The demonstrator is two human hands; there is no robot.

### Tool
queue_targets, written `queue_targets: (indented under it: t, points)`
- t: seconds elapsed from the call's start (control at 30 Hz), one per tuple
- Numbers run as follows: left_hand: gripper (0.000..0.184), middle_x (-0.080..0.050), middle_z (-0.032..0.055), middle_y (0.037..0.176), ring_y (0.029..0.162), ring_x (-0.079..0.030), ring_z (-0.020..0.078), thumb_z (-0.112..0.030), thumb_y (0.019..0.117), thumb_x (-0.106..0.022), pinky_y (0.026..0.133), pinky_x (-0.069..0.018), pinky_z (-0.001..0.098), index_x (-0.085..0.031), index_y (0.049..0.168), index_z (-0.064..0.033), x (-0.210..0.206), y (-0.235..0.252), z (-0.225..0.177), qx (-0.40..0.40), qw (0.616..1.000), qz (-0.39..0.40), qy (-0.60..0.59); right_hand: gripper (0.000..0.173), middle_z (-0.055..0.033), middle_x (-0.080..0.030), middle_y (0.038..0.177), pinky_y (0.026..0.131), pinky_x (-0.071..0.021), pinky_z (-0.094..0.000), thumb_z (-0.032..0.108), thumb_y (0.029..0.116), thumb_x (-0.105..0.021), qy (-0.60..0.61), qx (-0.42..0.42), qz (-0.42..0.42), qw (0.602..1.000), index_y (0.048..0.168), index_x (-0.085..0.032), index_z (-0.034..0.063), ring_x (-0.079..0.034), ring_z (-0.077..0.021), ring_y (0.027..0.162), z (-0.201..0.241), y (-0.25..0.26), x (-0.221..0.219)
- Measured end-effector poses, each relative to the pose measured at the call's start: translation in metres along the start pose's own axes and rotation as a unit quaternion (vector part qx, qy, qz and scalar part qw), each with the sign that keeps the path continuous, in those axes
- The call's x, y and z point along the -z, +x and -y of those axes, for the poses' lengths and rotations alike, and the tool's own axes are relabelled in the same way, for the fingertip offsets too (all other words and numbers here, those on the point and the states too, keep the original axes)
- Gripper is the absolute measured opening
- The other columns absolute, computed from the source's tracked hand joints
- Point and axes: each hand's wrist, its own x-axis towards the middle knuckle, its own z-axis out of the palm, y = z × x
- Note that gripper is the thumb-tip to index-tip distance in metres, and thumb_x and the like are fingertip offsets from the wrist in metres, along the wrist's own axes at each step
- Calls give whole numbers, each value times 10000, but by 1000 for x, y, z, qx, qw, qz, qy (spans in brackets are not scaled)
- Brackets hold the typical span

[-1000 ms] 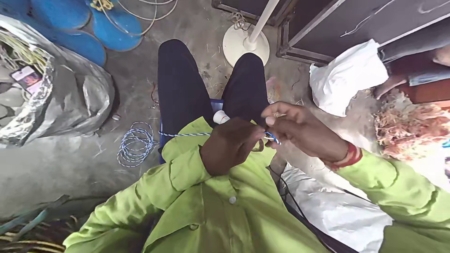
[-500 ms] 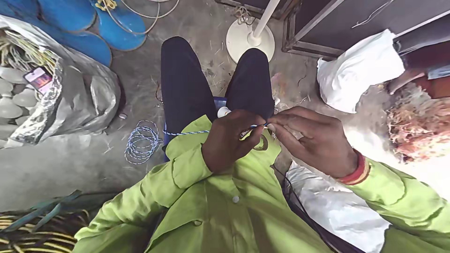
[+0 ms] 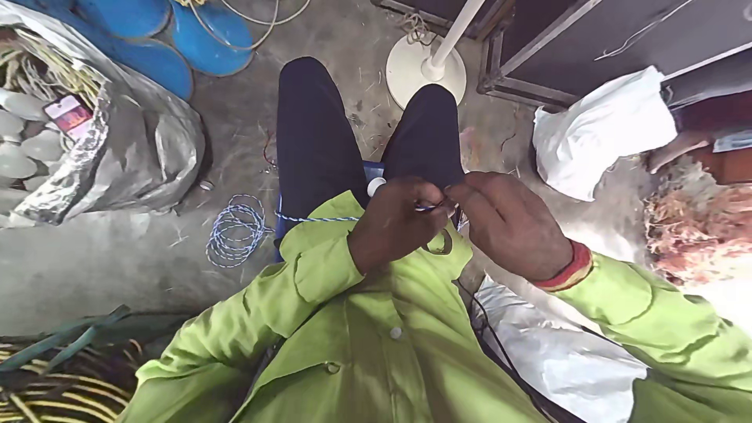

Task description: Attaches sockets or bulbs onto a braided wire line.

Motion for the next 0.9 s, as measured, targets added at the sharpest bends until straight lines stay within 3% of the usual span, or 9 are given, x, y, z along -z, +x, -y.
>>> queue_targets:
  t: [0.1, 0.2, 0.3, 0.37, 0.47, 0.53, 0.67, 0.77, 0.9]
  points:
    - [203, -576, 36, 718, 622, -548, 101, -99, 905, -710, 532, -451, 249, -619, 728, -58, -1, 2, -1, -11, 998, 22, 58, 175, -253, -662, 995, 769, -569, -480, 8, 983, -515, -2, 13, 15, 1000, 1099, -633, -49, -682, -401, 905, -4, 0, -6]
    - [98, -640, 42, 804, 699, -618, 143, -142, 915, -725, 612, -536, 333, -742, 859, -63, 0, 2, -4, -18, 986, 23, 166, 144, -220, -644, 948, 742, -552, -468, 47, 972, -524, 43, -16, 42, 998, 1038, -626, -31, -654, -386, 880, -8, -2, -11]
    - [97, -655, 84, 855, 809, -654, 230, -119, 925, -696, 709, -561, 406, -772, 924, -57, 3, 2, -1, -76, 964, -4, 253, 140, -72, -572, 883, 654, -519, -308, 88, 955, -508, 170, -140, 127, 967, 989, -633, 35, -591, -184, 773, -7, 7, -2]
    - [118, -667, 112, 877, 869, -662, 273, -103, 930, -669, 767, -561, 417, -767, 930, -37, 3, 2, 2, -121, 950, -25, 286, 152, 41, -567, 803, 595, -464, -193, 144, 1043, -478, 343, -257, 185, 884, 988, -615, 108, -551, -29, 686, -10, 11, 4]
    - [133, -670, 112, 869, 870, -661, 273, -90, 929, -648, 765, -555, 396, -766, 910, -32, 2, 2, 3, -159, 942, -37, 292, 226, 13, -647, 879, 712, -529, -186, 169, 1071, -432, 606, -378, 213, 666, 998, -642, 125, -624, -48, 796, -17, 10, 7]
    - [126, -671, 100, 873, 835, -658, 225, -98, 933, -662, 745, -563, 360, -772, 930, -35, 5, 4, -1, -141, 956, -30, 255, 250, -2, -677, 922, 768, -570, -216, 171, 1059, -442, 654, -382, 187, 626, 1011, -681, 112, -657, -70, 839, -21, 8, 8]
    - [97, -672, 69, 846, 714, -639, 118, -92, 910, -703, 636, -555, 266, -784, 935, -44, 13, 3, -8, -90, 979, -11, 184, 131, 52, -644, 851, 568, -497, -170, 173, 1019, -573, 498, -262, 124, 817, 1021, -688, 111, -587, -27, 679, -19, 4, 10]
    - [85, -676, 51, 815, 705, -649, 94, -102, 897, -719, 631, -557, 235, -789, 913, -57, 12, 3, -10, -94, 979, -7, 181, 125, 31, -678, 901, 675, -584, -199, 196, 912, -708, 378, -166, 60, 909, 964, -708, 83, -655, -33, 775, -18, 1, 9]
    - [81, -670, 56, 813, 694, -643, 115, -96, 906, -716, 621, -549, 255, -787, 917, -58, 15, 2, -17, -88, 974, 1, 210, 185, -123, -757, 995, 784, -593, -280, 147, 974, -646, 182, -31, 8, 983, 1005, -774, 16, -730, -172, 908, -16, 2, 14]
